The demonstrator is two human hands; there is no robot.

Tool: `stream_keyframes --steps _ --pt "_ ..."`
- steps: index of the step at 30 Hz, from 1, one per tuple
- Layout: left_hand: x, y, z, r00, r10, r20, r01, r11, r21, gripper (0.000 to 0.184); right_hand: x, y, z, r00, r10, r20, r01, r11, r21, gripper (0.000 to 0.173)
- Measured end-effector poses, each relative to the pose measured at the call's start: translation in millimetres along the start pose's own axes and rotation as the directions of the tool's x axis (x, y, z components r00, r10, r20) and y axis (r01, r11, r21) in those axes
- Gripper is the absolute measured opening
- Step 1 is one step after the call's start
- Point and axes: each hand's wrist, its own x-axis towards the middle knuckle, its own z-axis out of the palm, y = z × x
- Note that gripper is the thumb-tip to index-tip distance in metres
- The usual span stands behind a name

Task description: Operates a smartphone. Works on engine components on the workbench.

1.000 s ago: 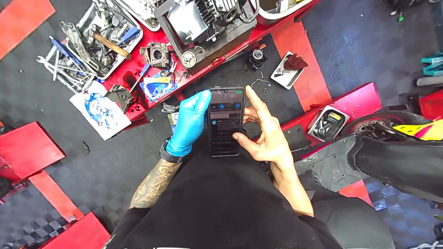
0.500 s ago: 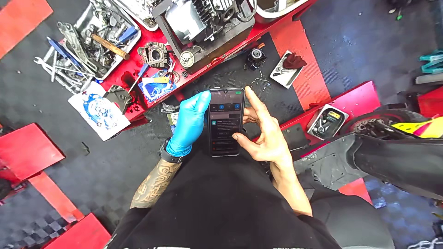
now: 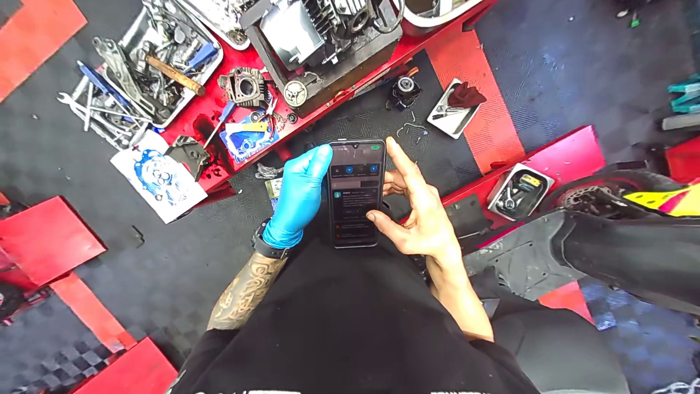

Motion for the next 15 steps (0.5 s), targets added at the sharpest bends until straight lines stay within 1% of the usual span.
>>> stream_keyframes --steps 15 --pt "-2.0 -0.7 -0.3 1.0 -0.014 0.0 0.014 1.0 -0.014 0.039 -1.0 -0.8 0.9 1.0 -0.004 0.001 0.004 1.0 0.011 0.1"
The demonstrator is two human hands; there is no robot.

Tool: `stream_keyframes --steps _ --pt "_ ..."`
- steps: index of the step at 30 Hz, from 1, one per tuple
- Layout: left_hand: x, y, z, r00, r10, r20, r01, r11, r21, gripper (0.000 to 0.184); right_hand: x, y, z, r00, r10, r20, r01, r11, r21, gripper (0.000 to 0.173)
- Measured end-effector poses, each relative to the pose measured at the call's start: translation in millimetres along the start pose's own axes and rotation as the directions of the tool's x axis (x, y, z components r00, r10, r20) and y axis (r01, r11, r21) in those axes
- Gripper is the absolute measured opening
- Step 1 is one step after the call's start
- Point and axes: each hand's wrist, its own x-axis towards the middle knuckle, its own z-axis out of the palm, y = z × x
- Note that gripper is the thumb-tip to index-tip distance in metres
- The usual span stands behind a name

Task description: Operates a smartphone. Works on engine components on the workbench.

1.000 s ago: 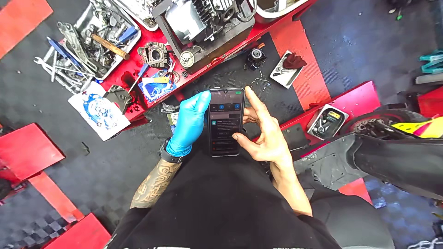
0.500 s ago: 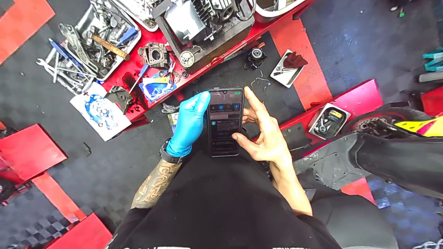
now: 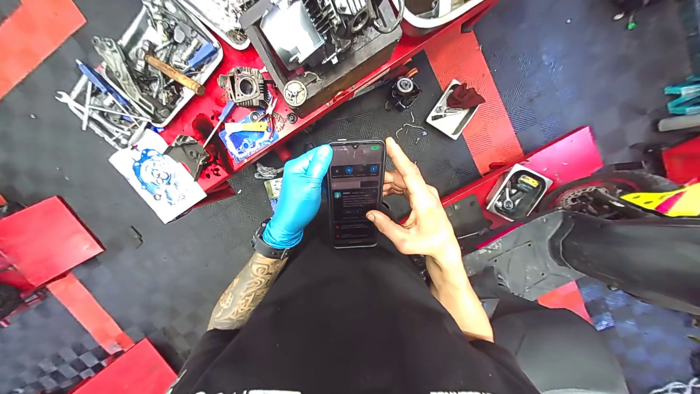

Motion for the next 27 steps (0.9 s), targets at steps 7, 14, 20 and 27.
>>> stream_keyframes --steps 7,14,20,27 --pt "-0.7 0.7 -0.2 1.0 -0.001 -0.001 0.001 1.0 0.009 0.039 -1.1 0.2 0.6 1.0 0.001 0.005 -0.001 1.0 -0.022 0.1" --pt "-1.8 1.5 -2.0 1.0 0.003 0.006 -0.004 1.0 0.014 0.039 -0.7 -1.2 2.2 1.0 -0.006 0.001 0.006 1.0 -0.021 0.1" --pt "-1.6 2.0 -3.4 1.0 0.008 -0.001 -0.008 1.0 0.007 0.038 1.8 -1.8 2.9 1.0 -0.012 0.011 0.012 1.0 -0.017 0.1" --pt "0.3 2.1 -4.3 1.0 0.01 -0.009 -0.01 1.0 0.001 0.038 4.3 -2.0 2.2 1.0 -0.009 0.012 0.009 1.0 -0.027 0.099"
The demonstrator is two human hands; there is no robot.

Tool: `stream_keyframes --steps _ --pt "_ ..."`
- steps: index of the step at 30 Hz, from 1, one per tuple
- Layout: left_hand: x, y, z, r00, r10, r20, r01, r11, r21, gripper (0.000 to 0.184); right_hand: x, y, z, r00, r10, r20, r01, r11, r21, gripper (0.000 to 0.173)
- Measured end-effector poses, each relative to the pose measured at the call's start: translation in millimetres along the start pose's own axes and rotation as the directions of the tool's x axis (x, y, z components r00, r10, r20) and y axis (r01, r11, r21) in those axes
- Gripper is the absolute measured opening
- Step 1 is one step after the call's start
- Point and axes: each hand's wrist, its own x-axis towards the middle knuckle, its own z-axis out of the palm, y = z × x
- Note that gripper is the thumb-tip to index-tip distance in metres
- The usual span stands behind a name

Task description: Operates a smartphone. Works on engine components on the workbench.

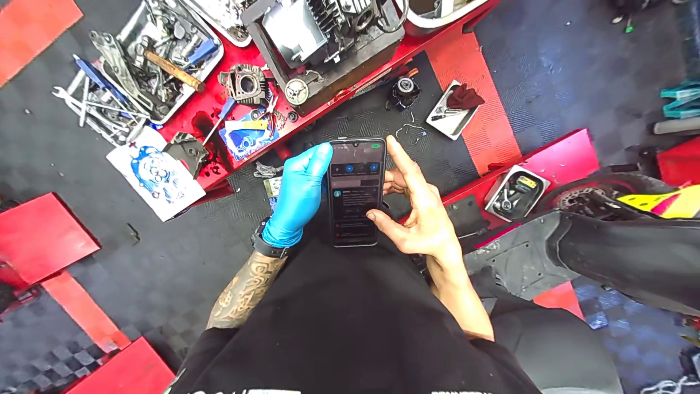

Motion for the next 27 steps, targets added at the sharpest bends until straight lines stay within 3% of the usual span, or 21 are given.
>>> stream_keyframes --steps 27 --pt "2.8 -1.9 1.3 1.0 -0.015 0.012 0.015 1.0 0.003 0.04 0.5 1.5 -1.4 1.0 0.012 -0.005 -0.012 1.0 -0.002 0.1"
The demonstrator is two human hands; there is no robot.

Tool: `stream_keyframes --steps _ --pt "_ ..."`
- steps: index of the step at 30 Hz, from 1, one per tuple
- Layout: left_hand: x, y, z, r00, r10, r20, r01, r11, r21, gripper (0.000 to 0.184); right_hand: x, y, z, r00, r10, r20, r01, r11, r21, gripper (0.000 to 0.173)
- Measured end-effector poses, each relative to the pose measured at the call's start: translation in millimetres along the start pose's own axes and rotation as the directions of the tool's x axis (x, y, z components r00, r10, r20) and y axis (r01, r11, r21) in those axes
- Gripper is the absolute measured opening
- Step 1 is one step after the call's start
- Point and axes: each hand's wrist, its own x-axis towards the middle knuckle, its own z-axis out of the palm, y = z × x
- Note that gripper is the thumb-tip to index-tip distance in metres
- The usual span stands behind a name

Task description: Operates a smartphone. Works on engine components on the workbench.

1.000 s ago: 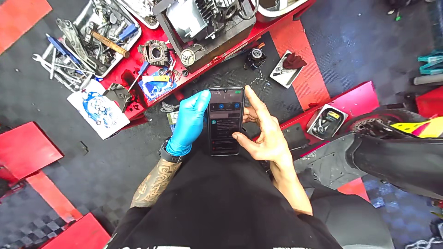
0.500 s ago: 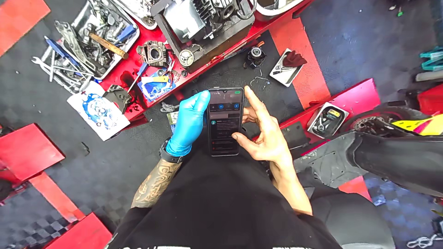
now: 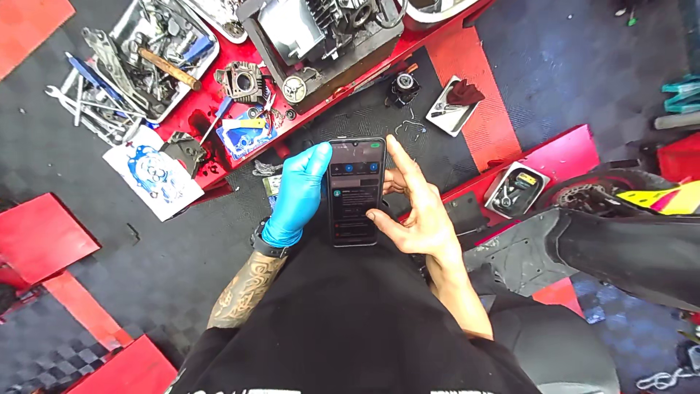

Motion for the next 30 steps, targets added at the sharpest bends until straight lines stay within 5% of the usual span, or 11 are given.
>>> stream_keyframes --steps 30 --pt "4.7 0.5 9.8 1.0 0.015 0.011 -0.014 1.0 -0.024 0.038 -1.7 2.4 -9.1 1.0 0.012 -0.008 -0.012 1.0 -0.011 0.098"
